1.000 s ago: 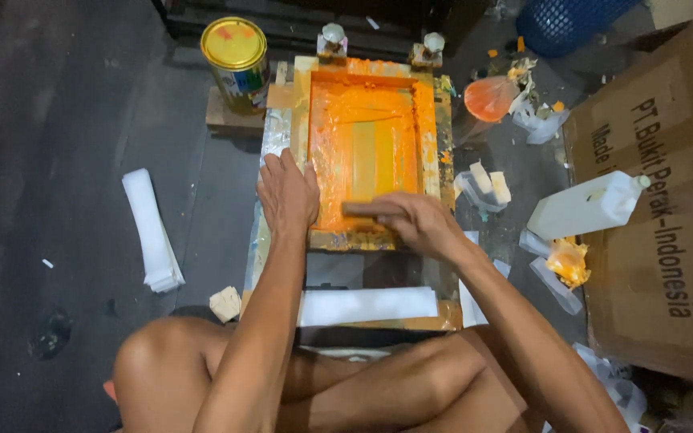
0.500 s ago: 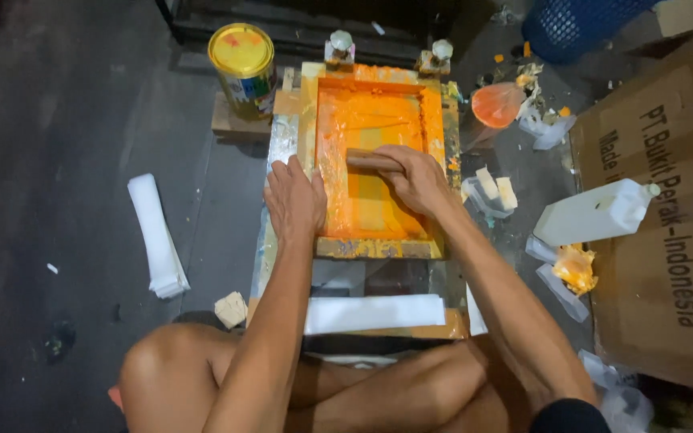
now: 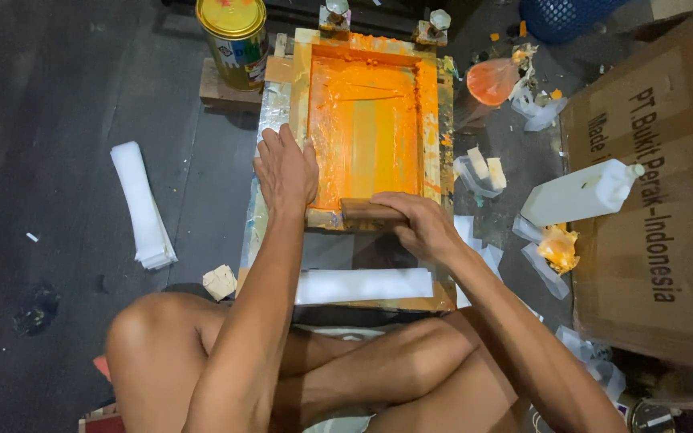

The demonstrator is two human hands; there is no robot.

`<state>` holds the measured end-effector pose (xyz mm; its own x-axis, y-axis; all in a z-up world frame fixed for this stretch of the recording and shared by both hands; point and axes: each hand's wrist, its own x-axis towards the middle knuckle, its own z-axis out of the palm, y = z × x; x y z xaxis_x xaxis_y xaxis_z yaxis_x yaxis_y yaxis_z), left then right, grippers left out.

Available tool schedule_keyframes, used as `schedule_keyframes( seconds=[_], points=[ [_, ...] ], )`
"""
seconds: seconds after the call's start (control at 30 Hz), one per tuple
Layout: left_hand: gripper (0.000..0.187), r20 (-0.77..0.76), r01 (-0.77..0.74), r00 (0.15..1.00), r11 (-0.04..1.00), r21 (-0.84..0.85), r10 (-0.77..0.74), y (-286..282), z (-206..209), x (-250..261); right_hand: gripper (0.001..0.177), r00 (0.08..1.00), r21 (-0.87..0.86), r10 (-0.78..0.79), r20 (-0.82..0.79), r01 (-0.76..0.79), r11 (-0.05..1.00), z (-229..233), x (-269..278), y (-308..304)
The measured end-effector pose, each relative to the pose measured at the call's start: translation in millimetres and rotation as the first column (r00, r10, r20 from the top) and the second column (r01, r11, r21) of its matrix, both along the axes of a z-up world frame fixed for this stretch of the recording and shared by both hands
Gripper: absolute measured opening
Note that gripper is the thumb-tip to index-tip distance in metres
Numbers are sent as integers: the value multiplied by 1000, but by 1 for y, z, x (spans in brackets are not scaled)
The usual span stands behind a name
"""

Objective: The person sits on the floor and uses a squeegee to spread orange ink across a screen printing frame. They then place a white sheet of paper under the frame, pull the squeegee across the screen to transfer the ink, and peel the printed paper off to reveal the result.

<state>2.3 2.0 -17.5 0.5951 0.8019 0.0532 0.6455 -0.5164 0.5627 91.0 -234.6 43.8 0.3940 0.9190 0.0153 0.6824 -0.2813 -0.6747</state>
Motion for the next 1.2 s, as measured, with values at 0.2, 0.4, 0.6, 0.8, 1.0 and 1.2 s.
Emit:
schedule_keyframes(
  seconds=[0.2, 0.4, 0.6, 0.8, 1.0, 1.2],
  points=[
    [48, 5, 3, 1000, 1000, 12, -3, -1, 2, -1, 51, 1000, 19, 20, -22, -19, 1000, 1, 4, 3],
    [50, -20, 10, 1000, 1000, -15, -11, -1, 6, -1, 47, 987, 182, -150, 55, 137, 974, 13, 52, 58],
    [51, -49, 8, 999, 999, -33, -10, 0, 6, 0, 37, 965, 184, -252, 76, 235, 954, -25, 106, 106],
    [48, -2, -4, 1000, 1000, -20, 4, 0, -1, 1, 42, 987, 115, -152, 58, 145, 983, -5, 66, 77],
    [46, 29, -3, 1000, 999, 35, 2, -1, 0, -1, 36, 994, 22, -97, 52, 96, 995, -1, 14, 25],
    [47, 25, -6, 1000, 1000, 13, 5, 0, 0, 0, 57, 998, 2, -29, -61, 29, 1000, 3, -2, 1]
  ],
)
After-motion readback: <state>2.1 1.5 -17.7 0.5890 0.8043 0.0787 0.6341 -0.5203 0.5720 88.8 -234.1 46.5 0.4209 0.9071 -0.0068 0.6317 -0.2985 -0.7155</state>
